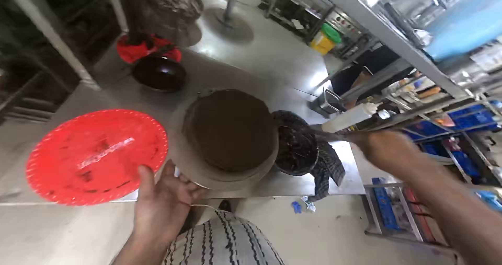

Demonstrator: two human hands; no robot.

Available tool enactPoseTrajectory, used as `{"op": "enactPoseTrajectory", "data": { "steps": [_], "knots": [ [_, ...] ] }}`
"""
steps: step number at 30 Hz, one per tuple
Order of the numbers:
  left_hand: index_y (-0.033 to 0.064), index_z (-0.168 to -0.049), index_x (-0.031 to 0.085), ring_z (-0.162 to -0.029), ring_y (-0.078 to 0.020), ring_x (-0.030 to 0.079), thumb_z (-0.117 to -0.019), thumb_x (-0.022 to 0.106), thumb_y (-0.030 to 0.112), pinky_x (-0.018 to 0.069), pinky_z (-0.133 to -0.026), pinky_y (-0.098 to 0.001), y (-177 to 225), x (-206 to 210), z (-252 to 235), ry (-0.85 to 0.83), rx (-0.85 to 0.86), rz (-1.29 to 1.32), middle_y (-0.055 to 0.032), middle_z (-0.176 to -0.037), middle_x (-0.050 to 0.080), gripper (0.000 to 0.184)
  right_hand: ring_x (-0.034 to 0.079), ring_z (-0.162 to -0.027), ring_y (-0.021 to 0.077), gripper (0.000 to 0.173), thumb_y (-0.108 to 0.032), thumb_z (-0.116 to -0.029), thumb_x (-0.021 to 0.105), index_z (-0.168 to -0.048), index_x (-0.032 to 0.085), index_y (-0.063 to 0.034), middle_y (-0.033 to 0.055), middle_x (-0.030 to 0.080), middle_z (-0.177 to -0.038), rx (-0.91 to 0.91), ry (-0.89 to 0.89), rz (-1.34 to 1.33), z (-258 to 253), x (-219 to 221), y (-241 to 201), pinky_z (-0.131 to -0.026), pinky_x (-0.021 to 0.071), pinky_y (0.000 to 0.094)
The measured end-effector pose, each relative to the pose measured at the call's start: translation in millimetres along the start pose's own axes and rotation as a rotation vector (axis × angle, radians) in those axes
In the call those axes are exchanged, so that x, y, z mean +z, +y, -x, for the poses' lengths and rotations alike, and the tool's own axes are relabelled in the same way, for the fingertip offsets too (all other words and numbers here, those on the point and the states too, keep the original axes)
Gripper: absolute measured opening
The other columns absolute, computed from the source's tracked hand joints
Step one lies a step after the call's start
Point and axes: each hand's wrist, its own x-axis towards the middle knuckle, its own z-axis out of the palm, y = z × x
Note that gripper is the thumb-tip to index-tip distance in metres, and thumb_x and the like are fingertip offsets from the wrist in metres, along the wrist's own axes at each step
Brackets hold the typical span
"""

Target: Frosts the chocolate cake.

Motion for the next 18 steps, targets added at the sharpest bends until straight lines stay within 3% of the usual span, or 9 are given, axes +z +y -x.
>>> {"op": "enactPoseTrajectory", "data": {
  "steps": [3, 5, 9, 12, 15, 18],
  "knots": [
    [0.0207, -0.143, 0.036, -0.083, -0.0196, 0.074, -0.0976, 0.009, 0.072, 0.063, -0.069, -0.0385, -1, 6, 0, 0.01, 0.028, -0.004, -0.0037, -0.104, 0.073, 0.073, 0.067, -0.102, 0.0475, 0.022, -0.017, -0.1003, 0.059, -0.114, 0.071, -0.0044, 0.0257, 0.07, -0.109, 0.158, -0.29, -0.089, -33, 83, -4, -0.082, 0.0527, 0.0661],
    [0.0202, -0.144, 0.034, -0.084, -0.0186, 0.074, -0.0973, 0.007, 0.072, 0.0629, -0.069, -0.0368, 1, 9, 2, 0.007, 0.035, -0.015, -0.0029, -0.106, 0.073, 0.074, 0.066, -0.108, 0.0447, 0.025, -0.019, -0.1017, 0.058, -0.116, 0.07, -0.004, 0.0241, 0.069, -0.115, 0.15, -0.415, -0.083, -37, 102, -12, -0.087, 0.0527, 0.0633],
    [0.0186, -0.141, 0.036, -0.081, -0.0193, 0.074, -0.0963, 0.01, 0.074, 0.063, -0.066, -0.0368, -1, 8, 3, 0.002, 0.045, 0.015, -0.0039, -0.102, 0.073, 0.076, 0.067, -0.108, 0.0416, 0.025, -0.025, -0.1034, 0.057, -0.113, 0.072, -0.0073, 0.0209, 0.07, -0.112, 0.07, -0.454, -0.162, -37, 114, -15, -0.09, 0.0521, 0.0622],
    [0.0195, -0.14, 0.037, -0.082, -0.02, 0.074, -0.0956, 0.004, 0.074, 0.063, -0.068, -0.0386, -4, 7, 5, 0.013, 0.047, 0.012, -0.004, -0.101, 0.074, 0.078, 0.069, -0.097, 0.0358, 0.025, -0.026, -0.1048, 0.056, -0.117, 0.073, -0.0118, 0.0169, 0.072, -0.105, 0.041, -0.47, -0.332, -46, 124, -9, -0.088, 0.0532, 0.0594],
    [0.0189, -0.141, 0.036, -0.083, -0.0212, 0.074, -0.0957, 0.006, 0.074, 0.0631, -0.068, -0.0393, -5, 7, 6, 0.011, 0.055, 0.015, -0.0049, -0.103, 0.073, 0.078, 0.066, -0.068, 0.0241, 0.028, -0.02, -0.1048, 0.057, -0.129, 0.068, -0.0118, 0.0136, 0.07, -0.085, 0.081, -0.545, -0.514, -55, 130, -13, -0.072, 0.0556, 0.0458],
    [0.0197, -0.139, 0.038, -0.082, -0.0215, 0.074, -0.096, 0.009, 0.074, 0.0633, -0.068, -0.0397, -7, 8, 8, 0.02, 0.056, 0.023, -0.0045, -0.102, 0.073, 0.075, 0.055, -0.053, 0.012, 0.03, -0.022, -0.1077, 0.051, -0.134, 0.062, -0.0132, 0.0055, 0.063, -0.07, 0.123, -0.626, -0.717, -61, 138, -20, -0.054, 0.0479, 0.029]
  ]
}}
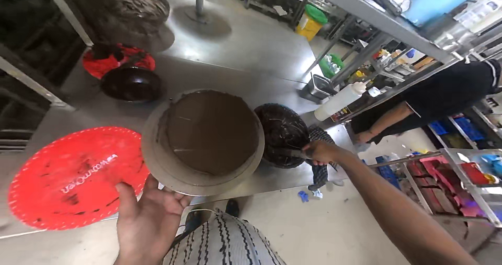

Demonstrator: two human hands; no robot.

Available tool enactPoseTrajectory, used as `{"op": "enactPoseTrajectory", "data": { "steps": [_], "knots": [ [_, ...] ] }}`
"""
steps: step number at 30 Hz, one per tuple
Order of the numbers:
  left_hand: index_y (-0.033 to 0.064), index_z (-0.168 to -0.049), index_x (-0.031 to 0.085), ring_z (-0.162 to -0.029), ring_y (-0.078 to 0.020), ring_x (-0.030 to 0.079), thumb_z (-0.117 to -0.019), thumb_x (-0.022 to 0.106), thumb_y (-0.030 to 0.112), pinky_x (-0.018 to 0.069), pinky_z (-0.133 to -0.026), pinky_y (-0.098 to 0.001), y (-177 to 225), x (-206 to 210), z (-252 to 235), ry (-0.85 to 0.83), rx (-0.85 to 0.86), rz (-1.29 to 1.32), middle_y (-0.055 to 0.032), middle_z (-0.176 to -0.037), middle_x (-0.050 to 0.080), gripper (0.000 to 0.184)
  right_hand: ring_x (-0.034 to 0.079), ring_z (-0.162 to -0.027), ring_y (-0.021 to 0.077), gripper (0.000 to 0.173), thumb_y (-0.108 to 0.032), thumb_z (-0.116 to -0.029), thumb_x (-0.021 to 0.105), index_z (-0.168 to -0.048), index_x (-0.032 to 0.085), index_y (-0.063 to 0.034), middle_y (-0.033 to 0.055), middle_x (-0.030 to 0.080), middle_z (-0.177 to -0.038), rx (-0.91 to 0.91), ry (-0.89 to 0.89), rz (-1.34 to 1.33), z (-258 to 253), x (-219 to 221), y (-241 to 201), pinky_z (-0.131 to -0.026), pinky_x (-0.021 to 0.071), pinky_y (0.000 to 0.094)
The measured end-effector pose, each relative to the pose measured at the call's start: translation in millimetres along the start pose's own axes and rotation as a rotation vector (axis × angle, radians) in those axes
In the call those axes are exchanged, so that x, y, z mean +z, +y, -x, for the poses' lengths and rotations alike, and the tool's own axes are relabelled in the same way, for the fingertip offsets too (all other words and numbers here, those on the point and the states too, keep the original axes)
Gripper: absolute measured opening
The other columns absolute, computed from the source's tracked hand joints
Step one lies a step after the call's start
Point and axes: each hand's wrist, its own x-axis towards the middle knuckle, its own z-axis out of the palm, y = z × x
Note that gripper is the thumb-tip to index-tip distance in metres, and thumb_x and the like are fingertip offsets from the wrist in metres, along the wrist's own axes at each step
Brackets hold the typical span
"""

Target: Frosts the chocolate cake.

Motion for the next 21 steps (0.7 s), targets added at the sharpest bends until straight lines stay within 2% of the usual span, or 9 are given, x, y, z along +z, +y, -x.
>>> {"op": "enactPoseTrajectory", "data": {
  "steps": [3, 6, 8, 10, 12, 14, 16, 19, 21],
  "knots": [
    [0.0185, -0.14, 0.036, -0.083, -0.0218, 0.074, -0.096, 0.01, 0.075, 0.0632, -0.071, -0.0402, 0, 0, 1, -0.009, -0.003, 0.003, -0.0056, -0.104, 0.073, 0.076, 0.049, -0.05, 0.0079, 0.028, -0.025, -0.1093, 0.049, -0.131, 0.06, -0.0098, 0.0016, 0.056, -0.067, -0.023, -0.04, -0.279, -4, 12, 9, -0.048, 0.0426, 0.0229],
    [0.0167, -0.142, 0.034, -0.083, -0.0225, 0.074, -0.096, 0.016, 0.075, 0.0634, -0.071, -0.0404, 1, 0, 2, -0.015, -0.007, 0.027, -0.0072, -0.103, 0.073, 0.076, 0.051, -0.055, 0.0077, 0.039, -0.03, -0.1096, 0.048, -0.143, 0.053, -0.0109, 0.0001, 0.058, -0.075, -0.063, -0.042, -0.512, 4, 31, 38, -0.052, 0.045, 0.0237],
    [0.0179, -0.147, 0.026, -0.084, -0.0207, 0.073, -0.0971, 0.012, 0.073, 0.0631, -0.071, -0.0383, 0, 0, 4, -0.009, -0.012, 0.0, -0.0051, -0.108, 0.071, 0.076, 0.053, -0.057, 0.0074, 0.041, -0.027, -0.1099, 0.045, -0.148, 0.048, -0.011, -0.0002, 0.059, -0.079, -0.143, -0.007, -0.659, 17, 44, 56, -0.053, 0.0469, 0.0239],
    [0.0184, -0.149, 0.019, -0.084, -0.0224, 0.073, -0.0959, 0.012, 0.075, 0.063, -0.069, -0.0406, -1, 1, 6, -0.007, -0.018, -0.03, -0.0058, -0.111, 0.07, 0.078, 0.054, -0.056, 0.0073, 0.036, -0.022, -0.1096, 0.042, -0.142, 0.05, -0.0107, -0.0009, 0.059, -0.077, -0.247, 0.036, -0.775, 33, 49, 62, -0.051, 0.0481, 0.0231],
    [0.0186, -0.151, 0.016, -0.089, -0.027, 0.074, -0.0912, 0.027, 0.081, 0.063, -0.072, -0.0467, -3, -1, 6, -0.042, -0.022, -0.029, -0.0087, -0.115, 0.069, 0.087, 0.057, -0.054, 0.0051, 0.026, -0.02, -0.1055, 0.042, -0.127, 0.056, -0.0143, -0.0048, 0.06, -0.071, -0.375, 0.058, -0.813, 47, 39, 54, -0.051, 0.0505, 0.0208],
    [0.0177, -0.149, 0.024, -0.094, -0.0274, 0.073, -0.0911, 0.031, 0.081, 0.0629, -0.075, -0.0465, -1, 2, 4, -0.054, -0.035, -0.013, -0.0094, -0.117, 0.07, 0.086, 0.064, -0.06, 0.0063, 0.02, -0.02, -0.1021, 0.048, -0.119, 0.059, -0.0164, -0.0054, 0.066, -0.074, -0.494, 0.078, -0.767, 62, 18, 39, -0.057, 0.0562, 0.0229],
    [0.0177, -0.149, 0.029, -0.099, -0.0259, 0.072, -0.0956, 0.019, 0.076, 0.0623, -0.078, -0.0444, 5, 2, 4, -0.054, -0.06, 0.0, -0.0091, -0.12, 0.069, 0.08, 0.07, -0.069, 0.0093, 0.022, -0.02, -0.1009, 0.053, -0.121, 0.06, -0.018, -0.0036, 0.072, -0.083, -0.635, 0.101, -0.647, 78, -9, 15, -0.064, 0.0611, 0.0267],
    [0.0196, -0.152, 0.03, -0.099, -0.0233, 0.071, -0.0985, 0.006, 0.07, 0.0608, -0.078, -0.0415, 12, 1, -1, -0.008, -0.069, 0.015, -0.0094, -0.119, 0.069, 0.078, 0.069, -0.07, 0.0061, 0.024, -0.035, -0.1038, 0.055, -0.124, 0.063, -0.0251, -0.0042, 0.072, -0.087, -0.865, 0.198, -0.324, 102, -55, -33, -0.063, 0.0595, 0.0227],
    [0.0209, -0.15, 0.033, -0.094, -0.0208, 0.071, -0.0995, 0.007, 0.069, 0.0605, -0.073, -0.0373, 7, 1, -1, 0.021, -0.059, 0.046, -0.0078, -0.115, 0.07, 0.075, 0.064, -0.067, 0.0035, 0.03, -0.033, -0.1044, 0.05, -0.122, 0.062, -0.0119, -0.0028, 0.068, -0.084, -0.95, 0.368, -0.022, 129, -81, -75, -0.06, 0.0563, 0.0218]
  ]
}}
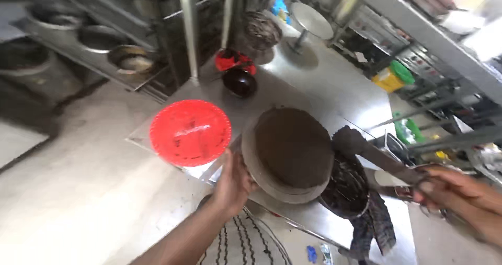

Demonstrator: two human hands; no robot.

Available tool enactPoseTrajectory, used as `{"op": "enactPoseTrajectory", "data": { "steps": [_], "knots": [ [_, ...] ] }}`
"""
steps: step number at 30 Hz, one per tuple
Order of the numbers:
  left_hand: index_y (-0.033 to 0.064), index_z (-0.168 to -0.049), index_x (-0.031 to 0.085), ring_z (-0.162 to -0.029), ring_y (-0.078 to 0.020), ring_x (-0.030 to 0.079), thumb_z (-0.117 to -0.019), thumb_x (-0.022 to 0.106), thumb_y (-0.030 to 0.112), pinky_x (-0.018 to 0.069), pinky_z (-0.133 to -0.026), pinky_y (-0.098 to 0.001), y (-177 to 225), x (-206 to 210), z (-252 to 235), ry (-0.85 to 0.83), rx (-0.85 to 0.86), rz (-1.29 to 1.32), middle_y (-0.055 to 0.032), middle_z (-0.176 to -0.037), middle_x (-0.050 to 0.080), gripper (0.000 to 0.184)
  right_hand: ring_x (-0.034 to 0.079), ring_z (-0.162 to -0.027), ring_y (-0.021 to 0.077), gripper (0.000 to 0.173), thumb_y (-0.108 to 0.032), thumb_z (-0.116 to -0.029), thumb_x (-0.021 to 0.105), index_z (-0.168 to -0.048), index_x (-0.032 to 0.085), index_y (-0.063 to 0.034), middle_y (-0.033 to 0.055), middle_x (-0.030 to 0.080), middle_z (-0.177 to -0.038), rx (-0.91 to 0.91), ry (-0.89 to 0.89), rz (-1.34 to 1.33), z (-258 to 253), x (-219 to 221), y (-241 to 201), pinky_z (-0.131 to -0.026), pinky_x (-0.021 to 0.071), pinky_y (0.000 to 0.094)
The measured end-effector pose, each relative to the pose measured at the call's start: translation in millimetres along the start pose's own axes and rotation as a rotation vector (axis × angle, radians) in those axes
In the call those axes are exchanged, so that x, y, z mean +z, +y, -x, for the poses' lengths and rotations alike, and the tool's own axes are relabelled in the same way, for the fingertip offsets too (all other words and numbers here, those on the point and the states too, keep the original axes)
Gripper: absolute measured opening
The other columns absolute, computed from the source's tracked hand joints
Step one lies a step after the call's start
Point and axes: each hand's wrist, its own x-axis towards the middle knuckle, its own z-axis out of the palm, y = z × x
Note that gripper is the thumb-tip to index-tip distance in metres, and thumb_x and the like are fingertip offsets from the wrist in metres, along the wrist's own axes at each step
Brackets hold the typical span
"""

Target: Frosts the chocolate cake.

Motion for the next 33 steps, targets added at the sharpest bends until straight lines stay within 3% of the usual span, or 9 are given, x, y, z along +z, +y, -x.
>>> {"op": "enactPoseTrajectory", "data": {
  "steps": [3, 6, 8, 11, 14, 17, 27, 30, 33],
  "knots": [
    [0.0163, -0.155, 0.026, -0.102, -0.0293, 0.07, -0.0998, -0.002, 0.065, 0.0599, -0.079, -0.0456, -13, 4, 8, -0.032, -0.068, 0.037, -0.0161, -0.124, 0.065, 0.079, 0.069, -0.078, 0.0241, 0.042, -0.026, -0.1032, 0.043, -0.122, 0.068, 0.0021, 0.0137, 0.072, -0.094, -0.147, -0.113, 0.572, -44, -21, -83, -0.071, 0.0576, 0.0478],
    [0.0149, -0.158, 0.018, -0.109, -0.0298, 0.067, -0.1008, -0.005, 0.062, 0.0589, -0.083, -0.0458, -15, 5, 13, -0.081, -0.084, 0.067, -0.0173, -0.134, 0.059, 0.078, 0.068, -0.093, 0.0422, 0.032, -0.012, -0.1016, 0.056, -0.129, 0.071, -0.0108, 0.0208, 0.07, -0.102, -0.193, -0.281, 0.946, -78, -1, -164, -0.08, 0.0534, 0.0619],
    [0.0145, -0.158, 0.021, -0.111, -0.0272, 0.066, -0.1002, -0.005, 0.063, 0.0571, -0.086, -0.0433, -9, 3, 11, -0.082, -0.089, 0.067, -0.0161, -0.134, 0.059, 0.08, 0.068, -0.094, 0.0445, 0.035, -0.01, -0.099, 0.062, -0.131, 0.072, -0.0191, 0.0216, 0.069, -0.102, -0.242, -0.328, 1.104, -93, 24, -190, -0.081, 0.0525, 0.0629],
    [0.0172, -0.159, 0.024, -0.116, -0.0254, 0.063, -0.0997, -0.003, 0.066, 0.0554, -0.089, -0.0423, -5, 1, 7, -0.078, -0.087, 0.06, -0.014, -0.14, 0.056, 0.081, 0.065, -0.073, 0.0415, 0.032, -0.012, -0.0943, 0.057, -0.118, 0.077, -0.0205, 0.0189, 0.066, -0.085, -0.585, -0.22, 1.285, -116, 59, -197, -0.062, 0.0486, 0.0566],
    [0.0208, -0.162, 0.017, -0.138, -0.026, 0.049, -0.0983, 0.002, 0.071, 0.0489, -0.104, -0.048, -6, -2, 3, -0.118, -0.076, 0.08, -0.011, -0.158, 0.041, 0.082, 0.064, -0.072, 0.04, 0.035, -0.004, -0.0829, 0.067, -0.113, 0.078, -0.0165, 0.0181, 0.064, -0.082, -0.734, -0.182, 1.413, -132, 84, -200, -0.058, 0.0456, 0.0515],
    [0.0228, -0.163, 0.013, -0.146, -0.0253, 0.038, -0.098, 0.006, 0.073, 0.0418, -0.112, -0.0507, -3, -2, 0, -0.142, -0.075, 0.135, -0.0082, -0.163, 0.032, 0.083, 0.065, -0.073, 0.0392, 0.038, -0.001, -0.0819, 0.068, -0.114, 0.077, -0.019, 0.0172, 0.064, -0.083, -0.754, -0.2, 1.454, -139, 88, -200, -0.059, 0.0462, 0.0505],
    [0.0231, -0.163, 0.015, -0.143, -0.0249, 0.043, -0.0983, 0.003, 0.071, 0.0429, -0.111, -0.0485, 6, -3, -6, -0.142, -0.091, 0.117, -0.0085, -0.16, 0.038, 0.082, 0.064, -0.078, 0.0397, 0.042, 0.003, -0.0816, 0.072, -0.116, 0.078, -0.02, 0.0183, 0.065, -0.087, -0.732, -0.292, 1.487, -165, 78, -213, -0.064, 0.0455, 0.053],
    [0.0225, -0.162, 0.017, -0.14, -0.0246, 0.046, -0.0978, 0.003, 0.072, 0.0452, -0.109, -0.0473, 8, -3, -9, -0.137, -0.09, 0.113, -0.009, -0.157, 0.041, 0.083, 0.064, -0.07, 0.0338, 0.031, -0.007, -0.0821, 0.078, -0.11, 0.078, -0.021, 0.0124, 0.064, -0.078, -0.614, -0.357, 1.513, -167, 77, -217, -0.059, 0.047, 0.0485],
    [0.0238, -0.162, 0.018, -0.141, -0.0234, 0.045, -0.0991, 0.004, 0.07, 0.0444, -0.11, -0.0466, 5, -1, -7, -0.121, -0.09, 0.114, -0.0074, -0.158, 0.04, 0.08, 0.063, -0.069, 0.035, 0.035, -0.003, -0.0783, 0.076, -0.108, 0.079, -0.0216, 0.0134, 0.063, -0.078, -0.748, -0.35, 1.447, -154, 78, -215, -0.058, 0.0454, 0.0494]
  ]
}}
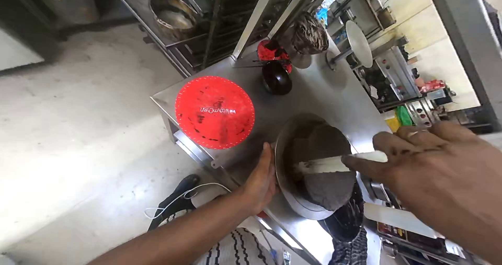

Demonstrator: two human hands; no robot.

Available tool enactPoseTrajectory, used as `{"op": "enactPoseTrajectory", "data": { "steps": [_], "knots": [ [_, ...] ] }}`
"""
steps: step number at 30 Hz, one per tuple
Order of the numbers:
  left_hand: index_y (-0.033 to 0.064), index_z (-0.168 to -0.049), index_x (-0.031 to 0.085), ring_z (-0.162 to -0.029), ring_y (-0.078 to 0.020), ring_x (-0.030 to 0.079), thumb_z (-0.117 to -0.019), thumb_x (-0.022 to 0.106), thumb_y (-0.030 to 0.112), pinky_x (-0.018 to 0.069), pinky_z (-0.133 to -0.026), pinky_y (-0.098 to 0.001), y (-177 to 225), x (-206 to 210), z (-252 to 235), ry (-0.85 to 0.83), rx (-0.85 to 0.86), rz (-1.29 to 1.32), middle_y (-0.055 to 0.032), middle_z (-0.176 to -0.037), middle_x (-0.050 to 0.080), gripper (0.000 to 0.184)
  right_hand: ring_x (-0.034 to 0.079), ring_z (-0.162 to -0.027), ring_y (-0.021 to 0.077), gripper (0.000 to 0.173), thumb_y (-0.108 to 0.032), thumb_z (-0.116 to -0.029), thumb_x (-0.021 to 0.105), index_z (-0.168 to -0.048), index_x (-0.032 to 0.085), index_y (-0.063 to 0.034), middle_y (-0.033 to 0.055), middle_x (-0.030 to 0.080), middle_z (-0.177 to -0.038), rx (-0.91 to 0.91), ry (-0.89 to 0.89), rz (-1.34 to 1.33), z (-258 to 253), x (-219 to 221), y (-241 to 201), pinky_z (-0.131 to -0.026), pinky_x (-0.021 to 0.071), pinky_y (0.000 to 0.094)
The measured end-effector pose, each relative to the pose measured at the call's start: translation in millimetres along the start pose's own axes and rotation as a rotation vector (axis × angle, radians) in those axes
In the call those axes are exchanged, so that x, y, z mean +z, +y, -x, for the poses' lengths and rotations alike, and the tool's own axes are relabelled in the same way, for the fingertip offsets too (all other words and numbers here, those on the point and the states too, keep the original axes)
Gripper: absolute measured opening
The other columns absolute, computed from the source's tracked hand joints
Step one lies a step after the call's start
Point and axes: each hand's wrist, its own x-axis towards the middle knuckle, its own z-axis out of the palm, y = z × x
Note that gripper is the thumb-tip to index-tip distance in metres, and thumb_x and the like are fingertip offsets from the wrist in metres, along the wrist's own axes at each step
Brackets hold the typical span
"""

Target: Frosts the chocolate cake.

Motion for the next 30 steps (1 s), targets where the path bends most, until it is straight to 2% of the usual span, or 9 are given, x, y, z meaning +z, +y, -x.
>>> {"op": "enactPoseTrajectory", "data": {
  "steps": [3, 7, 9, 12, 16, 23, 26, 28, 30],
  "knots": [
    [0.0232, -0.162, 0.02, -0.141, -0.0222, 0.046, -0.1011, 0.007, 0.068, 0.0445, -0.111, -0.0465, -9, 6, 6, 0.019, 0.017, 0.034, -0.0068, -0.157, 0.042, 0.076, 0.064, -0.08, 0.0418, 0.045, 0.004, -0.0791, 0.076, -0.117, 0.077, -0.0196, 0.02, 0.066, -0.091, 0.061, -0.015, 0.038, -12, 8, 14, -0.067, 0.0455, 0.0562],
    [0.0183, -0.162, 0.016, -0.139, -0.0242, 0.049, -0.1016, 0.005, 0.066, 0.0479, -0.107, -0.0453, -17, 8, 11, 0.021, -0.046, -0.004, -0.0115, -0.156, 0.042, 0.077, 0.065, -0.075, 0.0339, 0.035, -0.008, -0.083, 0.079, -0.113, 0.078, -0.0261, 0.0124, 0.066, -0.082, 0.081, -0.186, 0.007, -16, -3, 16, -0.063, 0.0475, 0.0495],
    [0.0135, -0.16, 0.02, -0.136, -0.025, 0.052, -0.1026, 0.003, 0.063, 0.05, -0.105, -0.0447, -22, 10, 15, 0.025, -0.097, -0.015, -0.0146, -0.154, 0.044, 0.078, 0.066, -0.08, 0.0352, 0.045, -0.004, -0.0817, 0.079, -0.118, 0.077, -0.0292, 0.0137, 0.067, -0.088, 0.025, -0.144, 0.017, -13, -6, 13, -0.067, 0.0469, 0.0508],
    [0.0068, -0.157, 0.024, -0.131, -0.0252, 0.056, -0.1039, 0.002, 0.06, 0.051, -0.104, -0.0423, -26, 15, 20, 0.032, -0.129, 0.007, -0.0175, -0.149, 0.048, 0.078, 0.065, -0.084, 0.0407, 0.043, 0.0, -0.0806, 0.078, -0.117, 0.077, -0.0231, 0.0183, 0.066, -0.091, 0.085, -0.12, 0.053, -27, 7, 31, -0.069, 0.0464, 0.0557],
    [0.0098, -0.153, 0.035, -0.119, -0.0271, 0.063, -0.1031, 0.005, 0.064, 0.0557, -0.094, -0.0447, -9, 17, 17, 0.115, -0.109, -0.086, -0.0168, -0.136, 0.059, 0.079, 0.066, -0.07, 0.0345, 0.021, -0.008, -0.0882, 0.072, -0.104, 0.075, -0.0214, 0.0113, 0.065, -0.079, 0.202, -0.297, 0.04, -40, -1, 31, -0.05, 0.0467, 0.048],
    [0.0195, -0.148, 0.044, -0.093, -0.022, 0.066, -0.0964, 0.0, 0.074, 0.0539, -0.077, -0.04, 34, 4, -14, 0.228, 0.02, -0.204, -0.011, -0.11, 0.069, 0.087, 0.064, -0.07, 0.0358, 0.028, 0.0, -0.0809, 0.073, -0.106, 0.076, -0.0127, 0.0163, 0.062, -0.078, 0.021, -0.063, 0.07, 8, -13, -29, -0.059, 0.0461, 0.0474],
    [0.0199, -0.148, 0.044, -0.096, -0.0199, 0.066, -0.0983, 0.003, 0.073, 0.0541, -0.079, -0.0389, 26, 5, -10, 0.245, 0.065, -0.136, -0.0082, -0.112, 0.069, 0.084, 0.064, -0.074, 0.0397, 0.034, 0.004, -0.0797, 0.071, -0.109, 0.077, -0.0117, 0.0195, 0.063, -0.085, 0.007, 0.021, 0.08, -3, -9, -14, -0.059, 0.0456, 0.0507],
    [0.0185, -0.15, 0.043, -0.109, -0.0238, 0.066, -0.0996, 0.008, 0.072, 0.0551, -0.088, -0.0446, 12, 7, -1, 0.22, 0.031, -0.087, -0.01, -0.125, 0.066, 0.082, 0.064, -0.077, 0.0393, 0.034, 0.002, -0.0835, 0.072, -0.114, 0.076, -0.0128, 0.0191, 0.063, -0.088, 0.069, -0.078, 0.099, -16, -9, -3, -0.063, 0.046, 0.0514],
    [0.0147, -0.148, 0.044, -0.106, -0.0263, 0.067, -0.1011, 0.009, 0.069, 0.0564, -0.085, -0.045, -3, 10, 7, 0.195, -0.047, -0.079, -0.013, -0.122, 0.066, 0.08, 0.065, -0.074, 0.0364, 0.031, -0.004, -0.0833, 0.074, -0.112, 0.077, -0.0148, 0.0166, 0.065, -0.083, 0.088, -0.15, 0.074, -18, -13, -3, -0.061, 0.0476, 0.0493]
  ]
}}
